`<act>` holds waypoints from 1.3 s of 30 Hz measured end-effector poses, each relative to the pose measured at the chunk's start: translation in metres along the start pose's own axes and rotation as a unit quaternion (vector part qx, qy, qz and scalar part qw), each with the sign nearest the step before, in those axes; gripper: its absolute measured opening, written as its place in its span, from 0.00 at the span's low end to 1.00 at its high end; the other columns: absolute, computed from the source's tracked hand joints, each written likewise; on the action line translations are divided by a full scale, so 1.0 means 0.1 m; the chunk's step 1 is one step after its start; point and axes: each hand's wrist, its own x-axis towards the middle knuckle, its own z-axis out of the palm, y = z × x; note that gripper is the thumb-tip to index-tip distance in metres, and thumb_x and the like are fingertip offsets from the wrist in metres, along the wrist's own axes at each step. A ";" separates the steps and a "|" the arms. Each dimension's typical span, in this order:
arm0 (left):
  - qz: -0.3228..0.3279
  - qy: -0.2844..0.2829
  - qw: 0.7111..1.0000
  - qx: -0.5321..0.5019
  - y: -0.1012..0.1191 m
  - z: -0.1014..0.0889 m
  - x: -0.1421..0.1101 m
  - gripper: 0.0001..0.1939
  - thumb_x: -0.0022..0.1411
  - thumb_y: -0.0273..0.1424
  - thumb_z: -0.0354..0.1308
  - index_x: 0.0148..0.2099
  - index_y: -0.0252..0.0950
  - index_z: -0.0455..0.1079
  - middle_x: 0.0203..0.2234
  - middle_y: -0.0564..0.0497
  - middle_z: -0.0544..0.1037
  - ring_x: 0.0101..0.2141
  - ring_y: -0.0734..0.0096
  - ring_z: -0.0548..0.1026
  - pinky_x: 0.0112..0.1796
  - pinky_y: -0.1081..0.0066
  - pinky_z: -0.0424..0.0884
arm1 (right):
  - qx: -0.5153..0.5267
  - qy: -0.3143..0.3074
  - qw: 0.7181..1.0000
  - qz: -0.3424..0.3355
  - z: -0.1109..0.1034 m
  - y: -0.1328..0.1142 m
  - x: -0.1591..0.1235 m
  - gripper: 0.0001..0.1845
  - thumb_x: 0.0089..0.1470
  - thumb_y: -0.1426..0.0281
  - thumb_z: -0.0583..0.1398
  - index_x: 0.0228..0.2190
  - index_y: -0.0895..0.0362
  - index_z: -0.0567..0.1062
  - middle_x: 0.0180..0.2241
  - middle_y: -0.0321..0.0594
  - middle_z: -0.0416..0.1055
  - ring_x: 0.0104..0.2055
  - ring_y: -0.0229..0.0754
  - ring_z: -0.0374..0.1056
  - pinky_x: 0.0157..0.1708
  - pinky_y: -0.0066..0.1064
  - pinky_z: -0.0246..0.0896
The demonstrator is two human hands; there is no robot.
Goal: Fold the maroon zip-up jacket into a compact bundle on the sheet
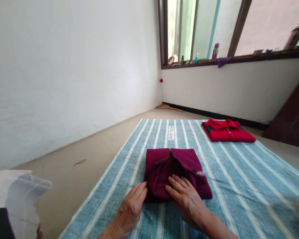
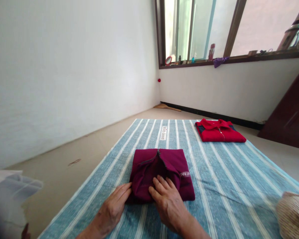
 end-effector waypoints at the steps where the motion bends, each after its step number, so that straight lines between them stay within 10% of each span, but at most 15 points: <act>1: -0.007 -0.014 1.000 -0.016 -0.02 -0.03 0.00 0.24 0.55 0.16 0.44 0.52 0.33 0.68 0.49 0.42 0.74 0.50 0.62 0.72 0.51 0.64 0.71 | 0.002 0.000 1.000 0.002 0.00 0.00 0.00 0.27 0.54 0.78 0.54 0.55 0.51 0.64 0.61 0.41 0.59 0.63 0.50 0.52 0.59 0.48 0.50; 9: -0.241 -0.084 0.933 -0.255 -0.14 -0.34 0.59 0.21 0.52 0.31 0.57 0.50 0.39 0.70 0.48 0.47 0.75 0.47 0.58 0.74 0.49 0.62 0.71 | 0.016 -0.008 1.000 0.008 0.00 0.00 0.01 0.27 0.55 0.76 0.54 0.56 0.50 0.64 0.61 0.42 0.58 0.64 0.50 0.51 0.60 0.48 0.47; 18: -0.358 -0.077 0.839 -0.402 -0.20 -0.01 1.46 0.13 0.47 0.36 0.60 0.34 0.34 0.76 0.30 0.48 0.79 0.34 0.60 0.75 0.39 0.67 0.69 | 0.031 -0.041 0.998 0.024 -0.02 0.00 0.02 0.26 0.57 0.70 0.55 0.57 0.48 0.62 0.63 0.38 0.55 0.65 0.49 0.48 0.61 0.47 0.43; 39: -0.448 -0.113 0.648 -0.605 -0.23 0.06 1.62 0.10 0.40 0.35 0.66 0.24 0.34 0.71 0.22 0.51 0.78 0.24 0.68 0.72 0.30 0.71 0.66 | 0.064 -0.068 0.995 0.040 -0.05 -0.02 0.02 0.31 0.52 0.69 0.57 0.58 0.49 0.61 0.64 0.39 0.53 0.66 0.49 0.44 0.63 0.47 0.36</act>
